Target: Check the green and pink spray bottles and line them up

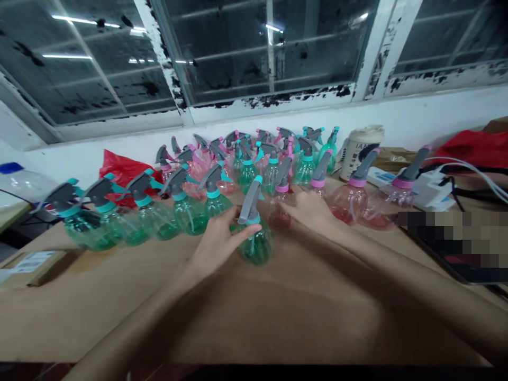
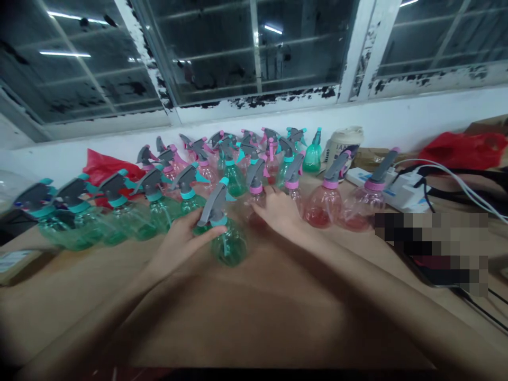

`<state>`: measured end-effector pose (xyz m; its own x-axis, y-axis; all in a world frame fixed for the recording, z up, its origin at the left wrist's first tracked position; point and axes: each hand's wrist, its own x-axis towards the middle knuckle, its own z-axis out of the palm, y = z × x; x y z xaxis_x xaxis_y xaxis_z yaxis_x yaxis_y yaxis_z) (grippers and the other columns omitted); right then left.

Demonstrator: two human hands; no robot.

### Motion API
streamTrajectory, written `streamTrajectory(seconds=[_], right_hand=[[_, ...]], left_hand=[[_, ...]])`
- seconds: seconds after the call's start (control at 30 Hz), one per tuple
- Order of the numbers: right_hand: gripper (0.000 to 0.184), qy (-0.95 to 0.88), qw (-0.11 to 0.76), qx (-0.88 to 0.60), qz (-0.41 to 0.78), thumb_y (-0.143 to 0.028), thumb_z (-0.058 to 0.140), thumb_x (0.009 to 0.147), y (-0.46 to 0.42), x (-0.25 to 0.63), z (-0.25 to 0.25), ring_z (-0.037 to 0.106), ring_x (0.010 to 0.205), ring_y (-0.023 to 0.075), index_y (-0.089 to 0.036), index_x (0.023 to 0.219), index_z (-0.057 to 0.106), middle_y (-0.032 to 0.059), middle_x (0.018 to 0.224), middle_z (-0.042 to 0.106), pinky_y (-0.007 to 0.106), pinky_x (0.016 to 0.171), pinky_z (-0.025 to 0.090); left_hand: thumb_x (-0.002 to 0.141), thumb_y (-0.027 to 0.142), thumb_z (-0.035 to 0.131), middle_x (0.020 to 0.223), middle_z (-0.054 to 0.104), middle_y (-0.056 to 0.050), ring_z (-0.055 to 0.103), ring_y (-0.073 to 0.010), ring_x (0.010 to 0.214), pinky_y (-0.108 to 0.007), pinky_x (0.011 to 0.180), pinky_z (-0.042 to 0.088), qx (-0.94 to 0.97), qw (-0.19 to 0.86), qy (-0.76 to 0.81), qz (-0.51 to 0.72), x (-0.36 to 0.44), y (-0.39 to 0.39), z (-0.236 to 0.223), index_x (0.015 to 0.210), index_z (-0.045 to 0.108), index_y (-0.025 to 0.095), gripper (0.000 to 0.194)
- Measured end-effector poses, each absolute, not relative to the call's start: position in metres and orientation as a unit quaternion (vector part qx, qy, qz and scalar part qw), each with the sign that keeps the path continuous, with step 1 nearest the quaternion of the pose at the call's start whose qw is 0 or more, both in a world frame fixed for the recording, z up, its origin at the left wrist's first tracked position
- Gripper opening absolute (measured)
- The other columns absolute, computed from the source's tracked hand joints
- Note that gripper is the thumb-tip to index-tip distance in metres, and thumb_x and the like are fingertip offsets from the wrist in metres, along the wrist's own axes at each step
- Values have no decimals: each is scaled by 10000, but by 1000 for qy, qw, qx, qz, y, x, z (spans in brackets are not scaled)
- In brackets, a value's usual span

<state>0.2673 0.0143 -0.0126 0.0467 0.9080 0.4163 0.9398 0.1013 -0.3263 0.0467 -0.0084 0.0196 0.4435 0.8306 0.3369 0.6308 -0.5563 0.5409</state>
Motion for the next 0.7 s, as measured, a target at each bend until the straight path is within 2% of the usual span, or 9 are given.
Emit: streamTrajectory(seconds=[0.3, 0.47, 0.7], right_hand=[[580, -695, 260, -669, -40, -604, 376, 831, -12, 267, -10, 635, 696, 307, -97, 1036, 569, 179, 886, 656, 416, 559, 455], [575, -695, 256, -671, -48, -609, 374, 829, -21, 269, -12, 632, 660, 291, -102, 1018, 571, 154, 820, 649, 396, 521, 455], [543, -706, 252, -662, -35, -583, 381, 848, -35, 271, -14, 640, 776, 315, -111, 1068, 535, 164, 957, 635, 418, 596, 489]], left_hand=[[825, 450, 553, 914, 662, -49, 635, -234, 810, -354, 719, 483, 841, 165, 427, 287, 54, 30, 19, 1111, 526, 189, 388], [814, 425, 556, 866, 657, -51, 636, -230, 812, -344, 713, 491, 843, 164, 421, 290, 56, 44, 17, 1066, 534, 167, 361], [821, 409, 534, 803, 617, -24, 618, -231, 817, -323, 687, 469, 846, 152, 430, 277, 60, 51, 19, 1028, 507, 174, 314]])
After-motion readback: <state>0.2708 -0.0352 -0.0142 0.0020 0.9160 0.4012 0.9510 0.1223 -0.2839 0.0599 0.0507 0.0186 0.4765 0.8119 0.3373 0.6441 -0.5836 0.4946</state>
